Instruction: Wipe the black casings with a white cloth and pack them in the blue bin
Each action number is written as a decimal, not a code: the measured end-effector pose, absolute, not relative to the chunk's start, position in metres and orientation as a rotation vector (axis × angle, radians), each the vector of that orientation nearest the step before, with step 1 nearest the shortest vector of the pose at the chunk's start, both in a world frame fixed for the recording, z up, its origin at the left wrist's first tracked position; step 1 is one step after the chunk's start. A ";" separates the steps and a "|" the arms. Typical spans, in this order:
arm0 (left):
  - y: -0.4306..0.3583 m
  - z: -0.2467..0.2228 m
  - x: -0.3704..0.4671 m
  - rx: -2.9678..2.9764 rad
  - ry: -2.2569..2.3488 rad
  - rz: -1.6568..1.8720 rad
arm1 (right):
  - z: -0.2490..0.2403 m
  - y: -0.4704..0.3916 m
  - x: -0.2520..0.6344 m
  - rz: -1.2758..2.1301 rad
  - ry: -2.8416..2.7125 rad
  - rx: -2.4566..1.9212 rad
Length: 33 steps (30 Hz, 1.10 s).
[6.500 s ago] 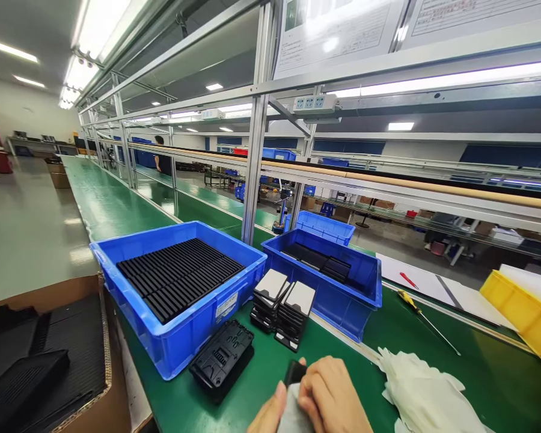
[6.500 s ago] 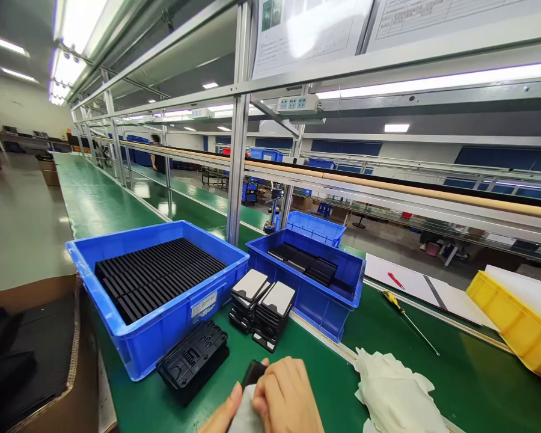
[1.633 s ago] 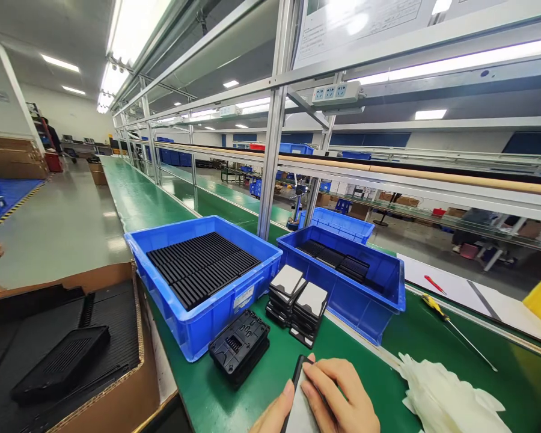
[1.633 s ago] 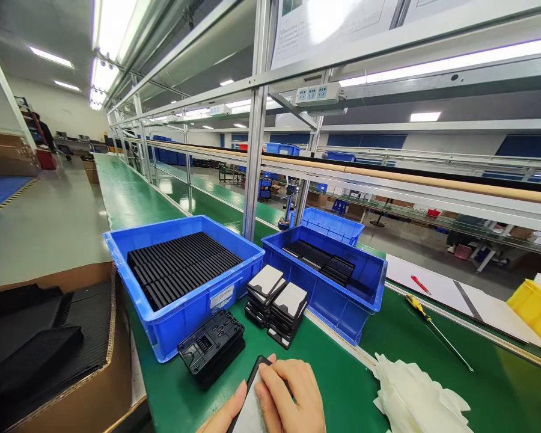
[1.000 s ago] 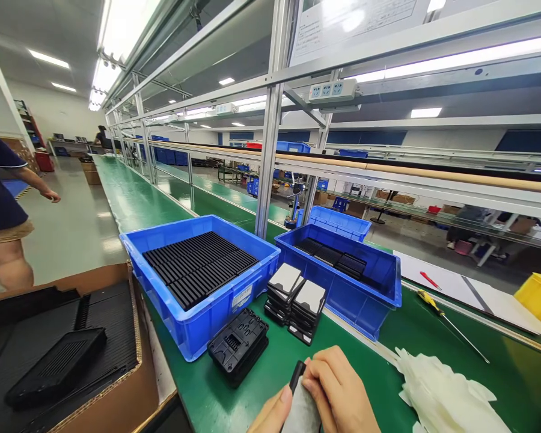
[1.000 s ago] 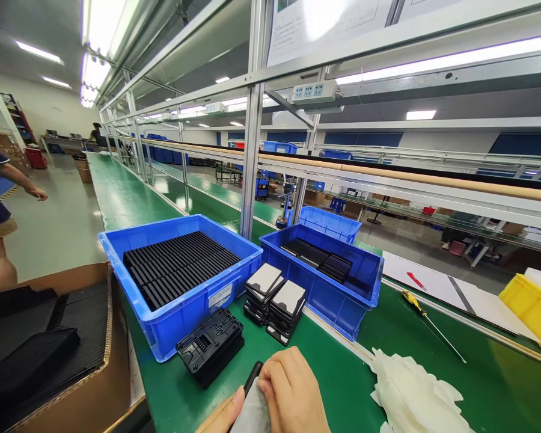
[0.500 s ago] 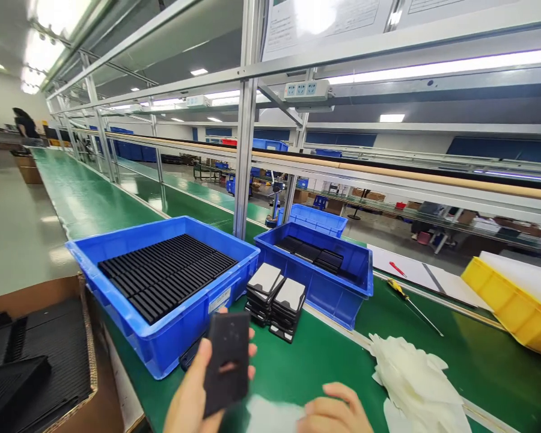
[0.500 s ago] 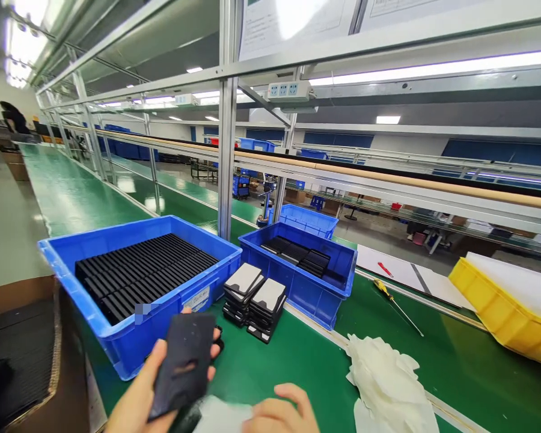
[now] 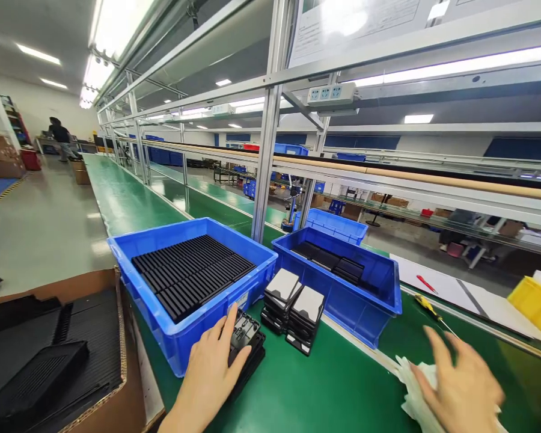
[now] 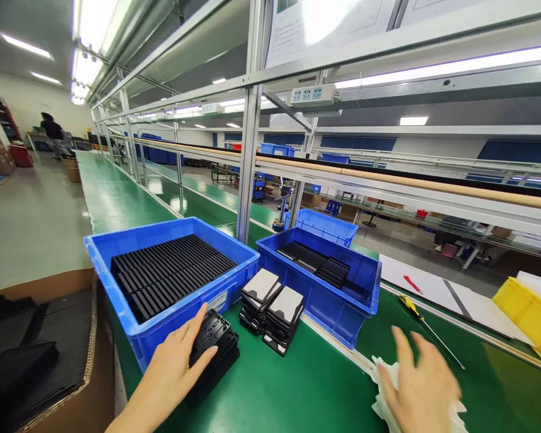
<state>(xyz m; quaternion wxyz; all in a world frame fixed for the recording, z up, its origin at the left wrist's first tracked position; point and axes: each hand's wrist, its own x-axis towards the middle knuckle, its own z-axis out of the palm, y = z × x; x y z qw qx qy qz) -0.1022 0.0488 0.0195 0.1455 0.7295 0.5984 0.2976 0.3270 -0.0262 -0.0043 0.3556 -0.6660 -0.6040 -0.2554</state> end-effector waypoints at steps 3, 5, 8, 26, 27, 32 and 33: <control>0.050 0.006 -0.093 2.277 1.892 0.778 | 0.017 0.029 0.258 -0.273 -1.854 -1.718; 0.046 0.002 -0.088 2.329 1.886 0.939 | 0.022 0.065 0.223 0.006 -2.002 -1.785; 0.031 0.002 -0.079 2.266 1.652 1.226 | 0.023 0.104 0.195 0.162 -2.080 -1.853; 0.010 -0.030 -0.044 1.627 0.949 1.009 | 0.015 0.139 0.214 0.222 -2.010 -1.957; 0.011 -0.032 -0.043 1.600 0.928 1.006 | 0.016 0.137 0.213 0.205 -2.000 -1.949; 0.018 -0.029 -0.029 1.137 0.772 1.058 | 0.026 0.094 0.199 0.114 -1.980 -1.825; 0.019 -0.025 -0.026 0.958 0.702 1.028 | 0.027 0.078 0.193 0.117 -1.998 -1.757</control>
